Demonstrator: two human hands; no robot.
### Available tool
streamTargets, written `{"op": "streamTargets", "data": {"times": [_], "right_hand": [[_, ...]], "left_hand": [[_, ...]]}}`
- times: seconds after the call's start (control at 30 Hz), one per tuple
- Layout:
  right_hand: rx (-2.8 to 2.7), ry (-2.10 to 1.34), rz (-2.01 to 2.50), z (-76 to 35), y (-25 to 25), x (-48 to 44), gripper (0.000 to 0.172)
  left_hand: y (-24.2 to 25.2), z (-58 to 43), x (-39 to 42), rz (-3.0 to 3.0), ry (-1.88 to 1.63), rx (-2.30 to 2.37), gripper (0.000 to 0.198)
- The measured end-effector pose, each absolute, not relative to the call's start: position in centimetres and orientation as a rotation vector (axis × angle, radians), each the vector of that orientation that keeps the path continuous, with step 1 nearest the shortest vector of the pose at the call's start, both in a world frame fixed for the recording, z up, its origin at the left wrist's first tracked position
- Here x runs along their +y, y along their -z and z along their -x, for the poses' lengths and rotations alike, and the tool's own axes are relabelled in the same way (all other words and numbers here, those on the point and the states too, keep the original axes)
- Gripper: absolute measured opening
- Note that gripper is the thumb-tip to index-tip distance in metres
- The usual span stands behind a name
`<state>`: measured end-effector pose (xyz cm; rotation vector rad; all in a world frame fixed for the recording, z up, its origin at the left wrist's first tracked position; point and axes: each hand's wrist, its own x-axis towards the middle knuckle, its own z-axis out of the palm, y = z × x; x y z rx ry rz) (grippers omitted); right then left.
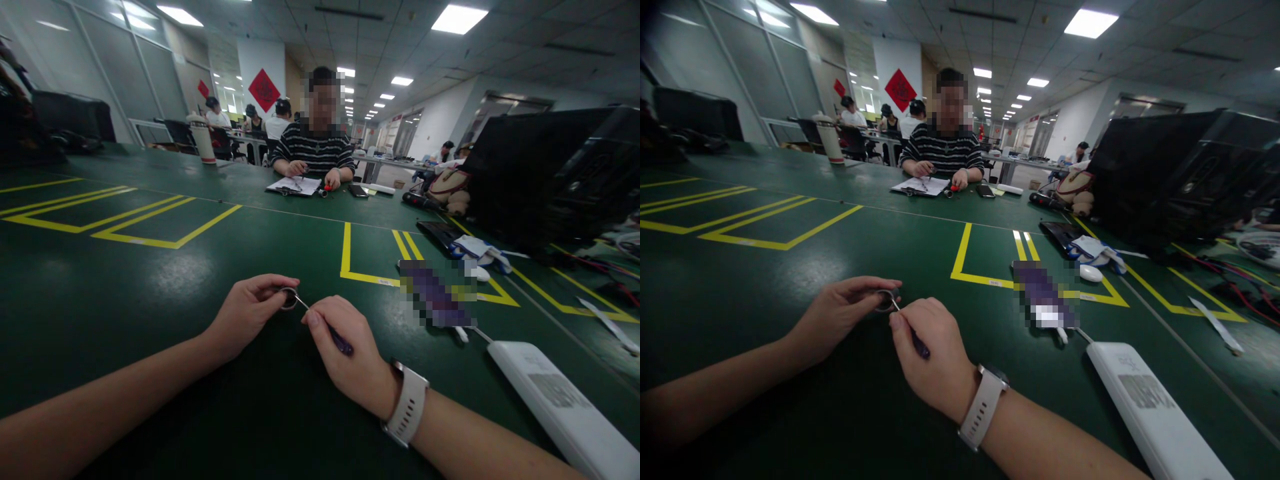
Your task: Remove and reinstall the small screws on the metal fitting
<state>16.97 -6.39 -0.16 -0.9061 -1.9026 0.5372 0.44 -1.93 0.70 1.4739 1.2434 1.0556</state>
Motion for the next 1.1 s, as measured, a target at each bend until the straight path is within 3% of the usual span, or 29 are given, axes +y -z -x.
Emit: {"op": "streamTargets", "data": {"times": [0.23,0.5,0.6,0.8,1.1], "right_hand": [[-1.707,-0.688,1.005,-17.8,0.4,-5.9,0.025],[-1.617,-0.864,0.952,-18.0,0.4,-5.9,0.028],[-1.622,-0.879,0.936,-18.0,0.3,-6.0,0.028],[-1.607,-0.967,0.877,-18.0,0.3,-6.0,0.016],[-1.728,-1.007,0.879,-17.7,-0.4,-6.3,0.008]], "left_hand": [[0.0,0.2,-0.8,-1.6,-0.947,1.164,0.042],[0.7,1.7,0.3,-2.324,-0.915,1.332,0.037],[0.9,1.9,0.6,-2.455,-0.855,1.351,0.026],[0.8,1.5,0.6,-2.398,-0.843,1.508,0.022],[1.0,1.6,0.2,-2.338,-0.887,1.307,0.02]]}}
